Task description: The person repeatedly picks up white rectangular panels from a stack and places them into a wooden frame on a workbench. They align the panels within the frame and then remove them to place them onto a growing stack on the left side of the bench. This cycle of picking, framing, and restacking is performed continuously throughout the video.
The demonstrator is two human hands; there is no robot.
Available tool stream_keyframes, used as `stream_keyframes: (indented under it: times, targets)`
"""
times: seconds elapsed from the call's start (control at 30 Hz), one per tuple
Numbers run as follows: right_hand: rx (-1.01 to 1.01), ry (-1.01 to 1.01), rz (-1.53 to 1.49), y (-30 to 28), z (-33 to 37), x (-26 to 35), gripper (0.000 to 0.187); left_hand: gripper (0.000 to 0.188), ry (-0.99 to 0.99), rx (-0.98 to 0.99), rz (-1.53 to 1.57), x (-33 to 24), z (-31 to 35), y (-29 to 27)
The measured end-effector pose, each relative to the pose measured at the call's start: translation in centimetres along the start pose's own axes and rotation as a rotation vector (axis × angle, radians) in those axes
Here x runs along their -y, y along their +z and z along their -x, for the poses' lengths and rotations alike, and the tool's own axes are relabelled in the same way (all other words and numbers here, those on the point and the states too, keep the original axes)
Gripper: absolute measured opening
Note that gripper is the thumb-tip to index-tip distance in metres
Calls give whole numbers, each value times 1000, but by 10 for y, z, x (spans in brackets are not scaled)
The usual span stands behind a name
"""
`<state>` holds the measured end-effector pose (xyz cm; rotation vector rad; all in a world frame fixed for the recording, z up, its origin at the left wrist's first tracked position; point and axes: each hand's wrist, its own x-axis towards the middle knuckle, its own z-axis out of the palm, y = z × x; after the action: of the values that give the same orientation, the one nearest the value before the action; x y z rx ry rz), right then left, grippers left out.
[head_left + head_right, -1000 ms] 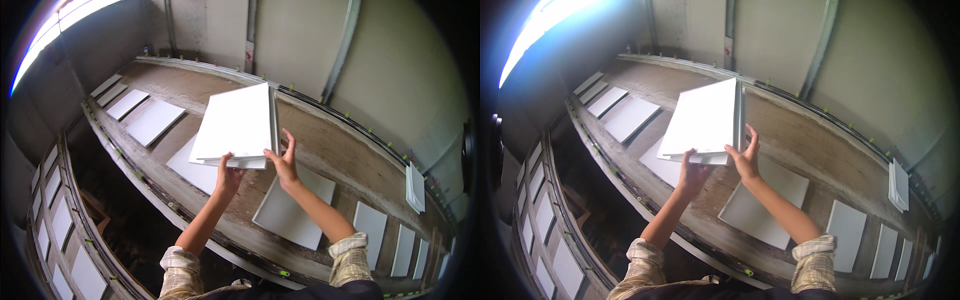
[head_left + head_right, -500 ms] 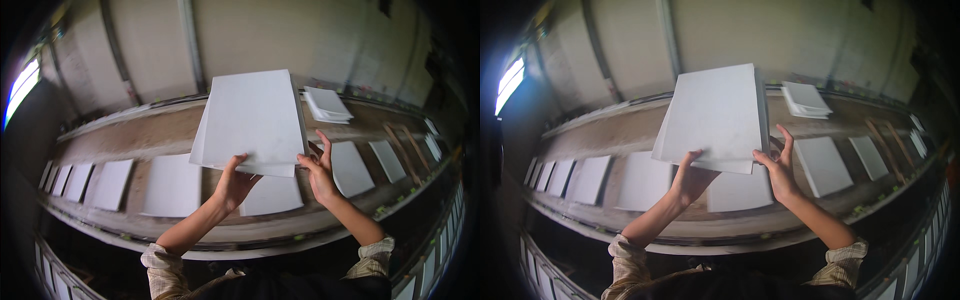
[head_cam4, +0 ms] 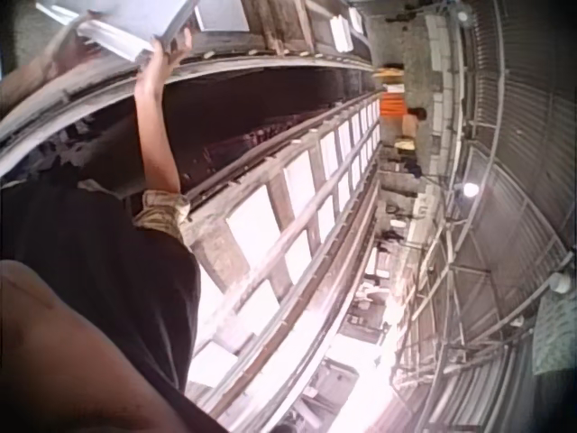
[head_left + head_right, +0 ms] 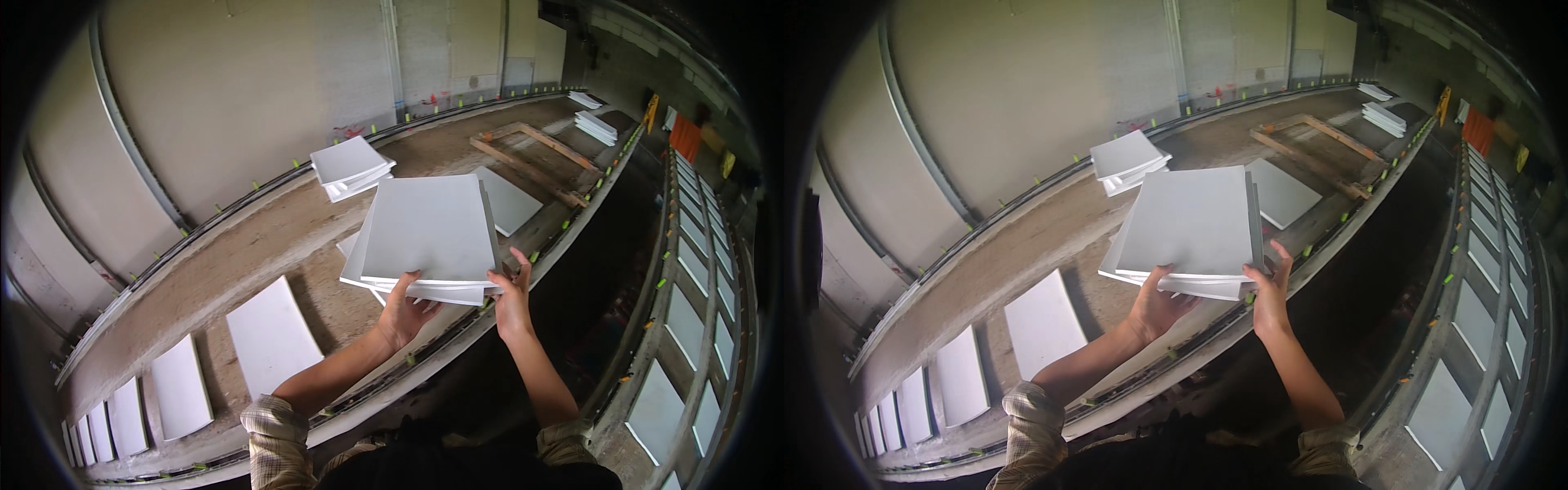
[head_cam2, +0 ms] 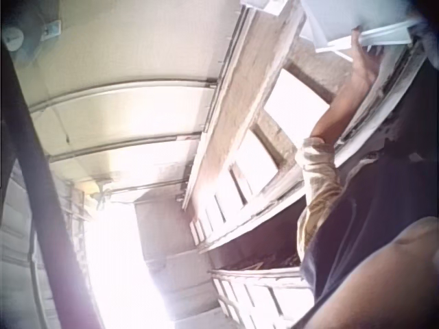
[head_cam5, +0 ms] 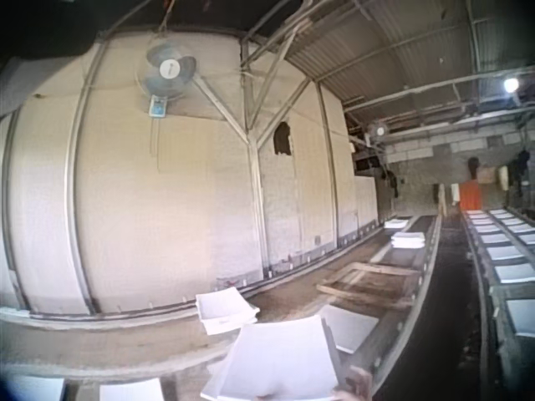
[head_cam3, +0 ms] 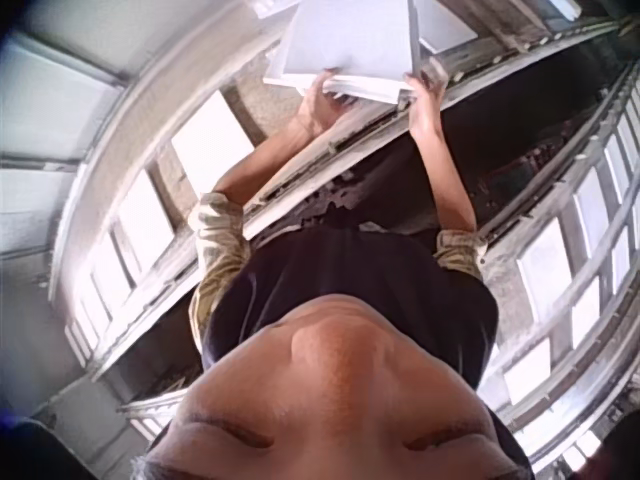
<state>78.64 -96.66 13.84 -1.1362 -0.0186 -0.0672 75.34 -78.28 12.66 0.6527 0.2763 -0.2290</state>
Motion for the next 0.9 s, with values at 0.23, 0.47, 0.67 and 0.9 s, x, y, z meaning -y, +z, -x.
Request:
stream_keyframes:
  times: [0.23,0.47,0.67,0.9]
  targets:
    - [5,-63,98,-54,-17,-7,61,68,20,-23,-32,48,-24,11]
    - [56,-146,117,-89,-57,-9,50,54,12,-54,14,58,-56,8]
    - [140,-130,127,-113,-146,-21,44,44,118,-95,-2,49,-142,26]
    - [220,25,262,-140,-282,-21,44,52,-41,-27,13,46,-246,44]
